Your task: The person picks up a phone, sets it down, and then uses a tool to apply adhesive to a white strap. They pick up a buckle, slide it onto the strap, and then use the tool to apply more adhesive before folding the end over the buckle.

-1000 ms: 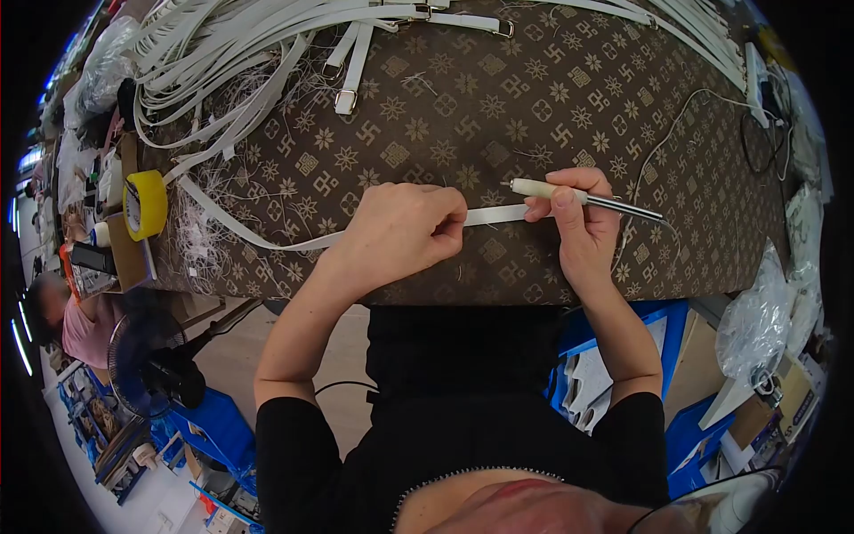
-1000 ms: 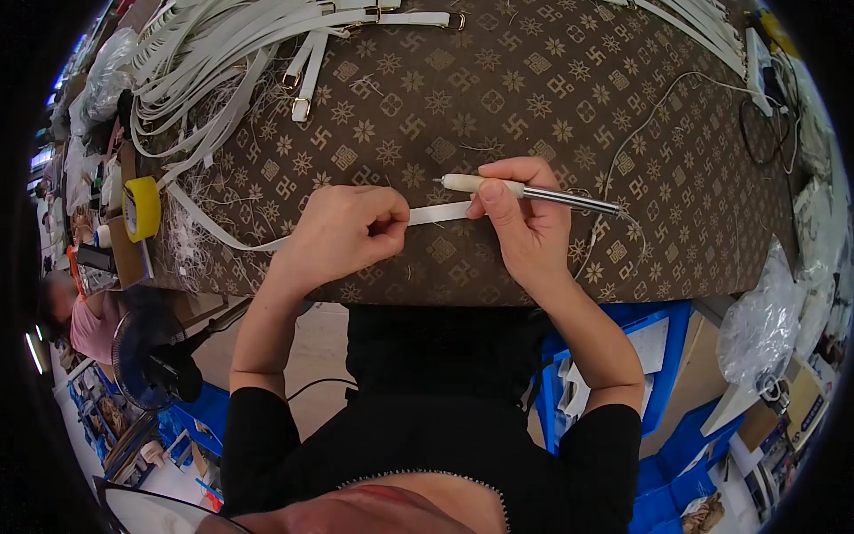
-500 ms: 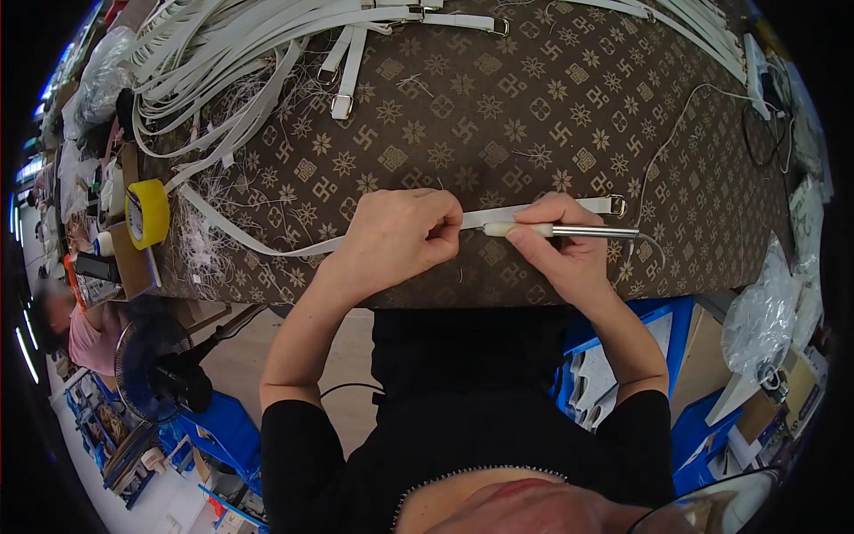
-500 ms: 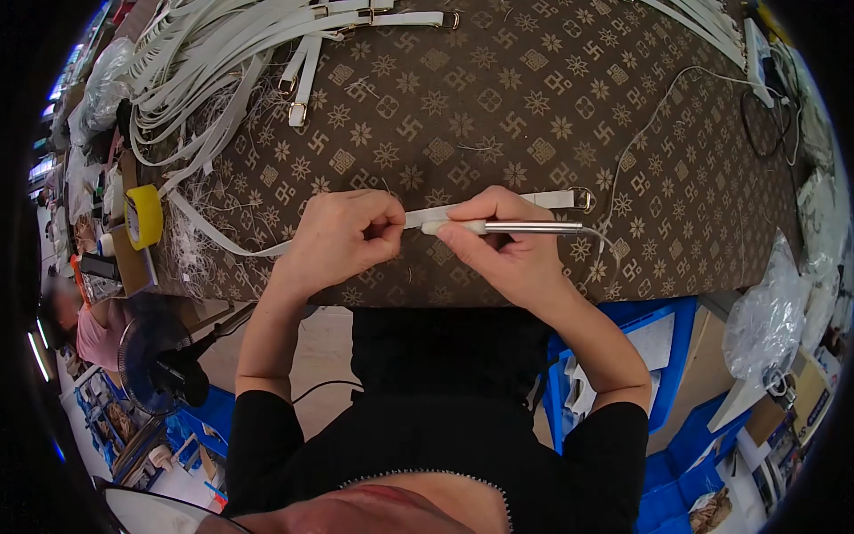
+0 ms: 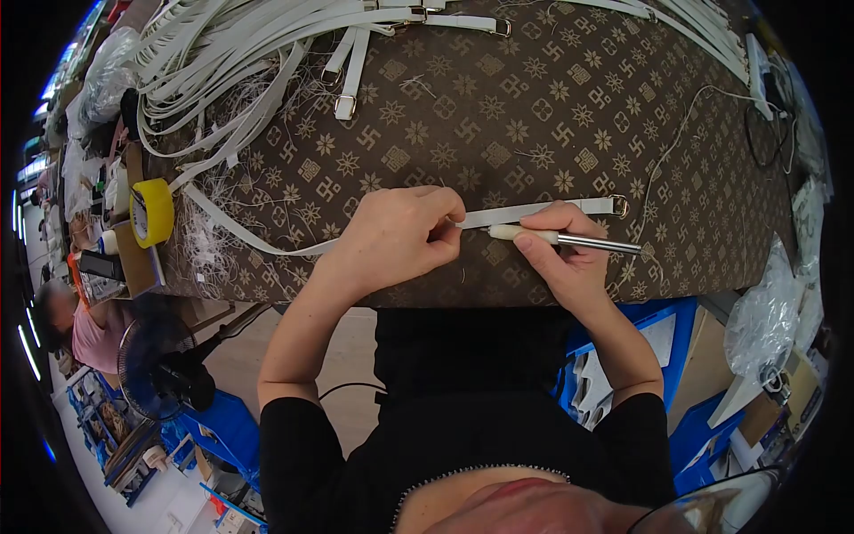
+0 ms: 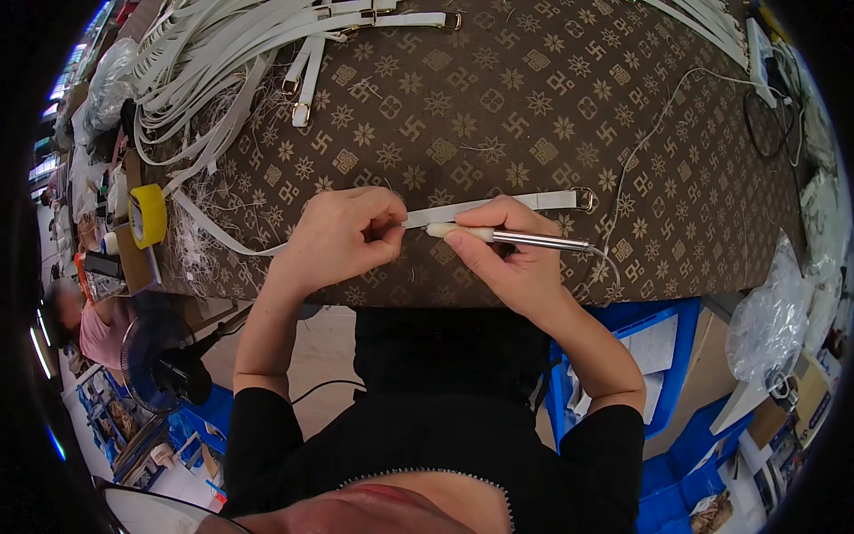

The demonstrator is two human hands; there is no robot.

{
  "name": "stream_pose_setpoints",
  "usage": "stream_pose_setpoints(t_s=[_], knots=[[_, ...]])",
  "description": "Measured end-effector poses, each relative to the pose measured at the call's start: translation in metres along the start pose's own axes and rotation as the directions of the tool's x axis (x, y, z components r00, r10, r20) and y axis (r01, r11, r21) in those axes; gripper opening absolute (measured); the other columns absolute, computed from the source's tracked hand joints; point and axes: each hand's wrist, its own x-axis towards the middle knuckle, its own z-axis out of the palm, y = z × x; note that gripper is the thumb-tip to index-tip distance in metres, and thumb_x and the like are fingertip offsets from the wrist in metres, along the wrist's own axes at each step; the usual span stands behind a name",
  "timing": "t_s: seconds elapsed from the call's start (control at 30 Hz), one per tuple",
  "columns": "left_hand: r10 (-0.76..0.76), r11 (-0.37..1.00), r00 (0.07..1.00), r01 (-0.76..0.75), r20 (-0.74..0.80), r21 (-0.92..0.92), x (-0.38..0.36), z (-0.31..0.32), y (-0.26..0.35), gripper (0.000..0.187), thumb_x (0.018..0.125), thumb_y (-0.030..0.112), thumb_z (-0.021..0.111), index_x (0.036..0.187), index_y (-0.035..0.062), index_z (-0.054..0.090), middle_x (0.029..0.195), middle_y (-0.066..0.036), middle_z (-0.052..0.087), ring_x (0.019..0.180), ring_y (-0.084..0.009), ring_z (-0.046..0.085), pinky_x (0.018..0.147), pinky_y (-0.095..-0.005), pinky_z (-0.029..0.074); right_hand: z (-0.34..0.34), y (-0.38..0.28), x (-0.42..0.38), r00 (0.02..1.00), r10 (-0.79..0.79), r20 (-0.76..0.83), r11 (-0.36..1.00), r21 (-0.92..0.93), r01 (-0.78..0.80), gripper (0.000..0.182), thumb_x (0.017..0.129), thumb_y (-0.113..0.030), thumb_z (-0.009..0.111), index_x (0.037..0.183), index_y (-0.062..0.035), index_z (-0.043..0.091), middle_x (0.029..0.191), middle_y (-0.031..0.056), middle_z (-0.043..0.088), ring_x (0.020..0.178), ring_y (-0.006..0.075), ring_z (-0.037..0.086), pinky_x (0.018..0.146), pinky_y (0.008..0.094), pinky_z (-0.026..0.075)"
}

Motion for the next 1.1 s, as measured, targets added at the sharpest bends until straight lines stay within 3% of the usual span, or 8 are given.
stream_pose_setpoints(t_s=[0.23,0.5,1.1], knots=[[0.035,0.998,0.999,-0.037,0.021,0.057,0.000,0.001,0.001,0.005,0.071,0.008,0.060,0.074,0.0077,0.057,0.070,-0.004,0.059,0.062,-0.0232,0.060,0.053,-0.0332,0.048,0.006,-0.006,-0.003,0.996,0.085,0.023,0.996,-0.021,-0.084,0.013,0.080,-0.005,0.070,0.091,-0.0022,0.063,0.073,0.0024,0.060,0.061,0.0050,0.055,0.053,0.0193,0.042],[0.065,0.993,0.998,-0.066,0.007,0.098,-0.002,0.003,-0.001,0.005,0.070,0.009,0.061,0.073,0.0087,0.057,0.070,-0.003,0.060,0.060,-0.0227,0.060,0.051,-0.0329,0.047,0.010,-0.004,-0.003,1.000,-0.009,0.012,0.982,-0.186,0.011,0.014,0.078,-0.007,0.072,0.089,-0.0030,0.064,0.072,0.0038,0.060,0.059,0.0073,0.055,0.053,0.0210,0.042],[0.003,1.000,1.000,-0.004,0.010,0.013,-0.002,0.002,0.000,0.006,0.070,0.009,0.062,0.074,0.0079,0.059,0.069,-0.004,0.060,0.059,-0.0224,0.061,0.052,-0.0323,0.048,0.010,-0.002,-0.003,1.000,0.001,0.006,0.986,-0.165,0.000,0.015,0.078,-0.007,0.072,0.090,-0.0026,0.064,0.071,0.0042,0.061,0.058,0.0071,0.055,0.051,0.0210,0.042]])
